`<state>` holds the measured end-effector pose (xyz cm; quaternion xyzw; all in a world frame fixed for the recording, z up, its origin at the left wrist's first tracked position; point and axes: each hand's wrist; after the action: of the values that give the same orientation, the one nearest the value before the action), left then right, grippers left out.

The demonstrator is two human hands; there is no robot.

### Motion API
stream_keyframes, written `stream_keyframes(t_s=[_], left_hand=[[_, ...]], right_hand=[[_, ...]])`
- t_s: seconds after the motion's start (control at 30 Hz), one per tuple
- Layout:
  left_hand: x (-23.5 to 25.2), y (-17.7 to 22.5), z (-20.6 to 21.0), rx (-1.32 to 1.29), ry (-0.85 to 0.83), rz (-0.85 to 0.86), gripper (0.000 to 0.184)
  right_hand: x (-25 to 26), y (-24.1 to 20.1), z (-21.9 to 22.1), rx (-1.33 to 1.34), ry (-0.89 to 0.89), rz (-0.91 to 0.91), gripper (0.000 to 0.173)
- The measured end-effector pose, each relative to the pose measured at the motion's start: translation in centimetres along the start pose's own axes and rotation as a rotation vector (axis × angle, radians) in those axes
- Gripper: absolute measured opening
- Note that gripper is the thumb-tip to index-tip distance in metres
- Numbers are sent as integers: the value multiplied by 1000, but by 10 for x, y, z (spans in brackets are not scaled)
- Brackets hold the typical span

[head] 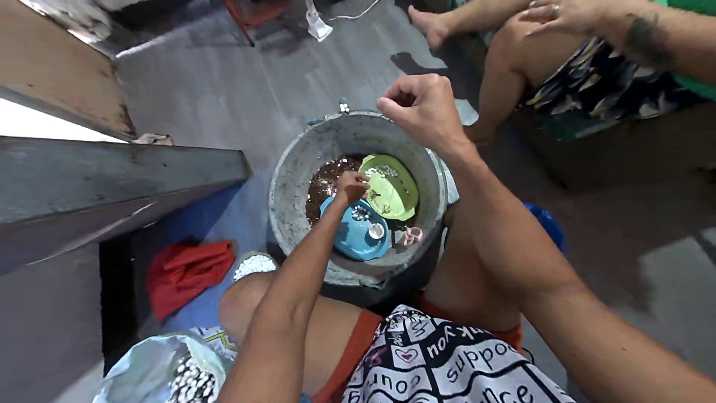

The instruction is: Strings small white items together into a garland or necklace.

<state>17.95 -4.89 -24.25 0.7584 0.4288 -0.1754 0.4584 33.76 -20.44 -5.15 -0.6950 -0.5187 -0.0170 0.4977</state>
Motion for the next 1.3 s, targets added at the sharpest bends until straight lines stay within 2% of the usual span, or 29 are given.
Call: stream_keyframes(t_s=[0.1, 0.17, 0.23, 0.27, 0.3, 0.37, 0.4, 0.53, 0.6, 0.7, 0.83, 1.13, 1.3], left_hand=[[10, -2, 24, -104, -17, 41, 31], [24, -9, 34, -88, 18, 92, 41], [32, 1, 18, 7, 93, 80, 62], [26, 11, 4, 29, 110, 81, 65], [15, 21, -11, 28, 117, 91, 60], [-12, 41, -44, -15, 161, 165, 37], [-29, 53, -62, -52, 172, 209, 31], [-103, 83, -109, -183, 143, 442, 33], [-128, 82, -111, -196, 158, 546, 33], [-138, 68, -101, -193, 291, 615, 24], [-140, 61, -96, -181, 397, 605, 18], [-148, 61, -97, -248, 400, 568, 14], [-149, 63, -93, -247, 478, 596, 11]], right_hand=[[-7, 0, -3, -12, -5, 9, 15], [-16, -4, -4, -28, 2, -15, 16], [-14, -5, -3, -42, -14, -10, 17], [-11, -3, -2, -52, -54, 32, 20], [-9, -2, -2, -61, -108, 78, 23], [-7, -2, -2, -82, -204, 129, 26], [-6, -3, -1, -93, -248, 141, 26], [-7, -11, 12, -121, -372, 117, 25], [-8, -15, 21, -120, -419, 69, 25], [-8, -22, 32, -65, -431, 27, 24], [-11, -25, 42, 5, -395, 12, 23], [-15, -28, 44, 112, -348, -20, 23], [-17, -27, 45, 113, -292, -79, 22]])
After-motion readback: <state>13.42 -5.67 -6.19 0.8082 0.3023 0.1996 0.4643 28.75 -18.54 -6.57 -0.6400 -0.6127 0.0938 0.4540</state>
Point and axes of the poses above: each hand's wrist, its own x-axis towards the middle knuckle, its own z-axis out of the palm, y = z × x, and after that the axes turned 13 degrees about -z, right-handed
